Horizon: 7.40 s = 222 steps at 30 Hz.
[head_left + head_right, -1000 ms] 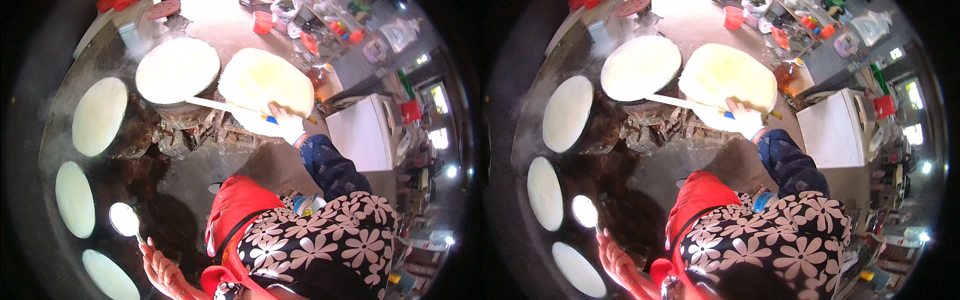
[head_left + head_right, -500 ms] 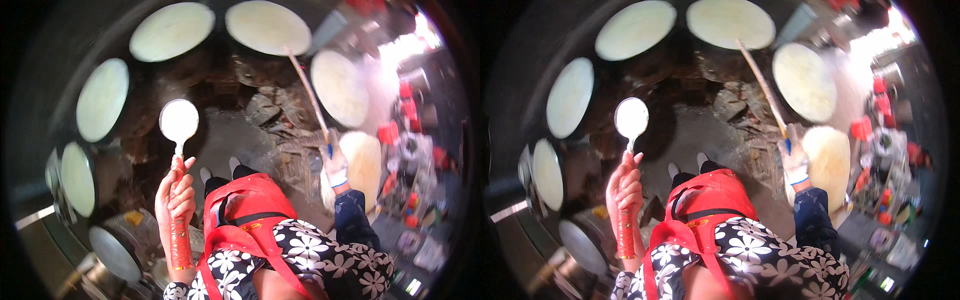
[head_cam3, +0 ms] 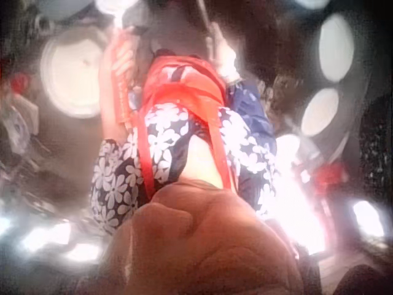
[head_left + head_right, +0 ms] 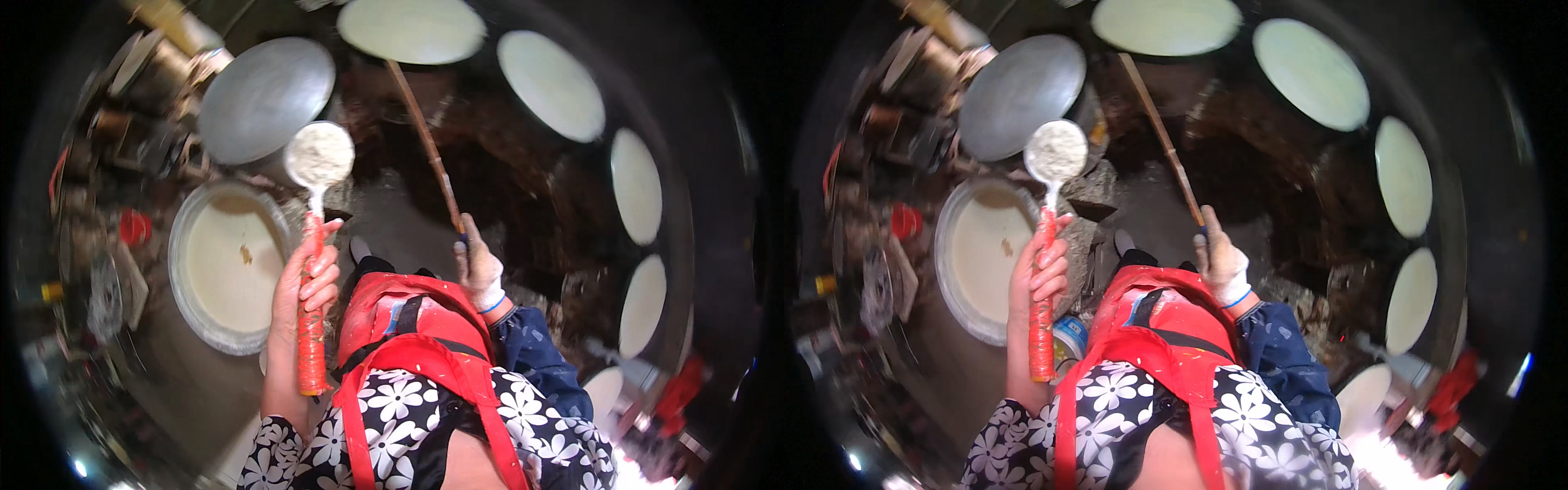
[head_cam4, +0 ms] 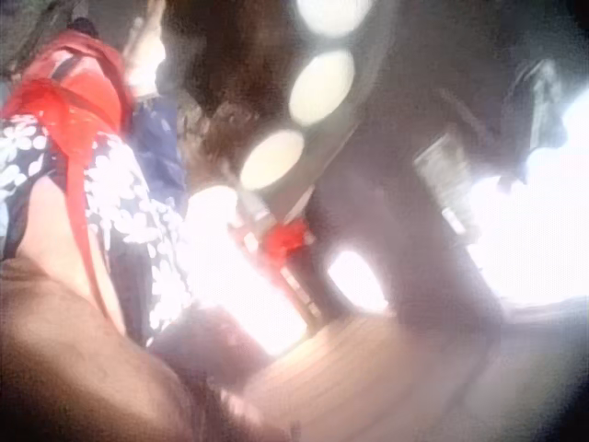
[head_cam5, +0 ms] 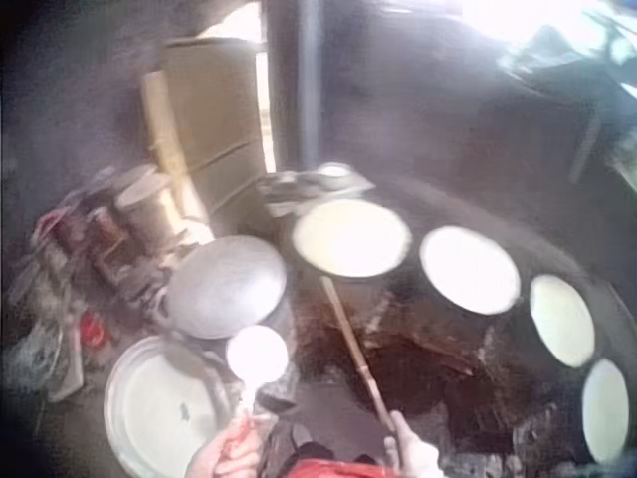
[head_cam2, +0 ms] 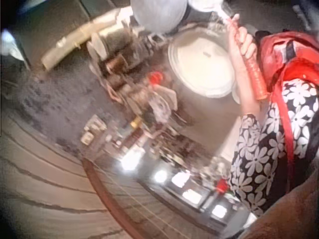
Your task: The person ladles batter onto multiple hot griddles, spreads it into thin circles, flips the crepes, and stacks the cooked ones. The person uses a ladle and a wooden spatula to manage several crepes simultaneously on a large curved griddle.
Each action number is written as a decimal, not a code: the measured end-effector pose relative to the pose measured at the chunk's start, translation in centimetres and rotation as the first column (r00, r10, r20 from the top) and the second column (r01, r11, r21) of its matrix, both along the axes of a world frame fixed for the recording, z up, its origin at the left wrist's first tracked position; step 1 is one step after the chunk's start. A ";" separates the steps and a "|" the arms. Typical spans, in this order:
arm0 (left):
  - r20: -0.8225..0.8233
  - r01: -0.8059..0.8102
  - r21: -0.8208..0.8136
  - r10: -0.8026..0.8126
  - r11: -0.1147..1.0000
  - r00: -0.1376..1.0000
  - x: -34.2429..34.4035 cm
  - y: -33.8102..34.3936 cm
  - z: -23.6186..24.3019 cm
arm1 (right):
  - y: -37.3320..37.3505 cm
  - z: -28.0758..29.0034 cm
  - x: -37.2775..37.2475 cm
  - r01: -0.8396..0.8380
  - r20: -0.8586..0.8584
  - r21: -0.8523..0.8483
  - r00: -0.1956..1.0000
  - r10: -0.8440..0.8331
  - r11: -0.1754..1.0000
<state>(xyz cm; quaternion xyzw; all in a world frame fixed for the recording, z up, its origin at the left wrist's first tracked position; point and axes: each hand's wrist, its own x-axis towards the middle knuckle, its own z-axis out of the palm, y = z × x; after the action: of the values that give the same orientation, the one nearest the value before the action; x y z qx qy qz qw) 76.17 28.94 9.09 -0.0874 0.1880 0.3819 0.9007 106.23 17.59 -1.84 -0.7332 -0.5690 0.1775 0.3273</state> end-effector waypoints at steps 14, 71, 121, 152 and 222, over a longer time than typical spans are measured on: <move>-0.644 -0.790 -0.210 0.527 0.575 0.555 -27.2 -11.0 -22.5 | 19.0 -8.8 -34.6 -0.894 -0.253 -0.373 0.357 0.899 0.250; -0.166 -0.728 0.351 0.804 0.589 0.571 -34.8 3.0 6.4 | 38.1 14.1 -36.4 -0.993 0.218 0.078 0.098 0.971 0.083; -0.946 0.084 0.298 0.282 0.951 0.163 -2.4 45.5 -9.7 | 44.6 -3.0 -3.4 -0.457 -0.185 -0.293 0.889 0.419 0.840; -0.766 0.373 0.087 0.301 0.924 -0.567 -12.7 40.8 -13.2 | 45.4 -6.6 -16.1 -0.417 -0.033 -0.125 0.909 0.416 0.900; -0.812 0.218 0.198 0.285 0.956 -0.510 -13.9 16.4 -10.2 | 55.3 -1.2 -7.4 -0.989 0.030 -0.092 0.110 0.993 0.113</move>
<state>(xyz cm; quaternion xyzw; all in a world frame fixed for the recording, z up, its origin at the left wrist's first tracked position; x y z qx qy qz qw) 62.25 45.32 -1.16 0.4141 0.8126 0.3154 0.2624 98.85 72.90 -3.05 -0.1826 -0.9211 0.3333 0.0841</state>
